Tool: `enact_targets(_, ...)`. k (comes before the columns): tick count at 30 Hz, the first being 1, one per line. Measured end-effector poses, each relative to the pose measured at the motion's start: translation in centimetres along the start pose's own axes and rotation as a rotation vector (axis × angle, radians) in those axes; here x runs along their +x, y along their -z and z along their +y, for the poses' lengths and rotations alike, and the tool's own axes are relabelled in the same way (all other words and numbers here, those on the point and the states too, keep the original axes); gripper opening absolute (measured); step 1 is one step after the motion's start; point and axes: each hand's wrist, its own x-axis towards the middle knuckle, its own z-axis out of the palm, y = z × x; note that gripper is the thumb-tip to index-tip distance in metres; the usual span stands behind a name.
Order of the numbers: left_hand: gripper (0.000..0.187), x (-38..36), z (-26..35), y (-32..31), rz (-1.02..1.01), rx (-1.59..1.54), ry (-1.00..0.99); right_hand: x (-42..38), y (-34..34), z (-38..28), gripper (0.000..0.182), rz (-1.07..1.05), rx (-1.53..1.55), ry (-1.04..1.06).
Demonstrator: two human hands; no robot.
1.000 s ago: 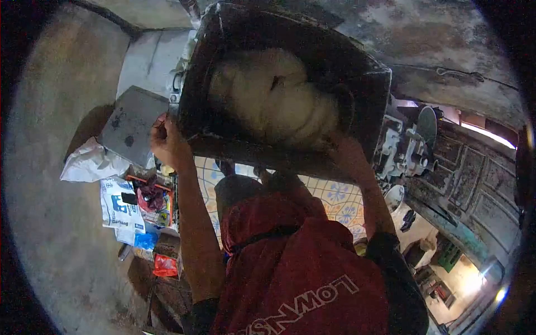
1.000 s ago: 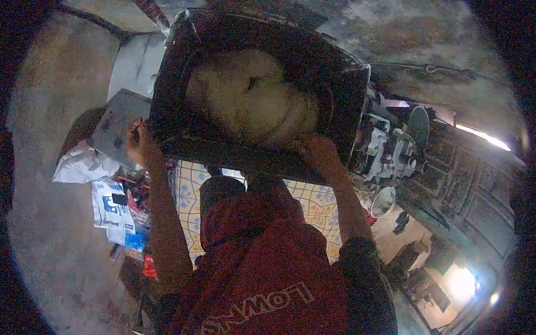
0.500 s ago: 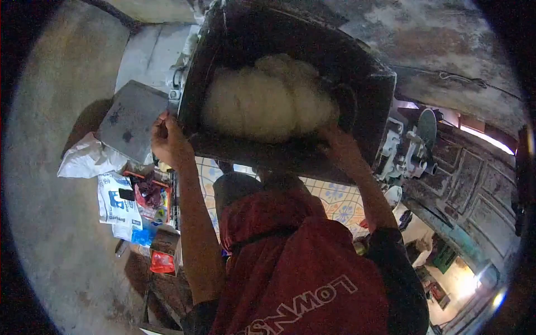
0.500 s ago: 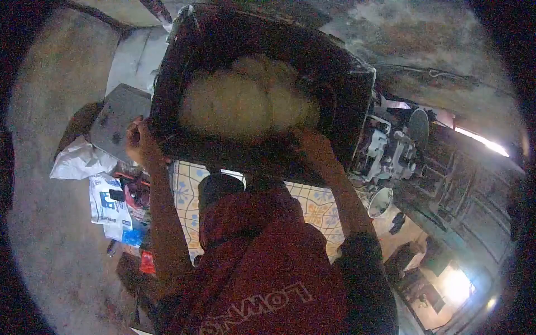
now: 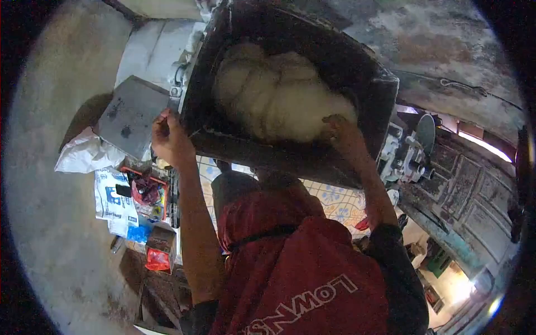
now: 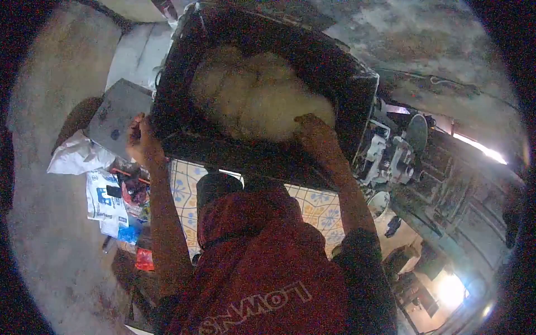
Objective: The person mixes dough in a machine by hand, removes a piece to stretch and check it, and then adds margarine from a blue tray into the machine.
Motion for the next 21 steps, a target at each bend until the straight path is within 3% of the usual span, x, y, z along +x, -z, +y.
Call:
enact_targets(2, 0.009, 0.0, -0.8, 0.4, -0.017, -0.016, -0.028, -0.6, -0.9, 1.3, 0.037, 0.015, -0.064, -0.050)
enact_targets(5, 0.009, -0.5, 0.9, -0.1, -0.025, 0.018, 0.025, -1.0, -0.9, 2.1, 0.038, 0.048, 0.097, -0.022)
enact_targets(8, 0.009, -0.3, 0.5, 0.1, -0.020, 0.034, 0.053, -0.7, -0.5, 0.8, 0.040, -0.030, -0.009, -0.079)
enact_targets(11, 0.011, -0.4, 0.3, 0.2, -0.024, 0.032, 0.043, -0.3, -1.2, -0.5, 0.043, -0.150, -0.105, 0.053)
enact_targets(14, 0.012, -0.6, 1.3, -0.3, -0.001, 0.012, 0.076, 0.4, -8.9, 2.1, 0.040, -0.081, -0.497, 0.492)
enact_targets(16, 0.013, -0.4, 0.7, 0.0, 0.003, 0.042, 0.070, 2.3, -10.4, 0.8, 0.045, 0.011, -0.486, 0.563)
enact_targets(18, 0.013, -0.3, 0.8, 0.0, 0.000, 0.089, 0.046, 4.6, -10.8, -0.3, 0.046, -0.044, -0.471, 0.545)
enact_targets(21, 0.013, -0.1, -0.4, 1.0, -0.032, -0.015, 0.045, 8.7, -5.4, -3.6, 0.043, -0.342, -0.432, 0.355)
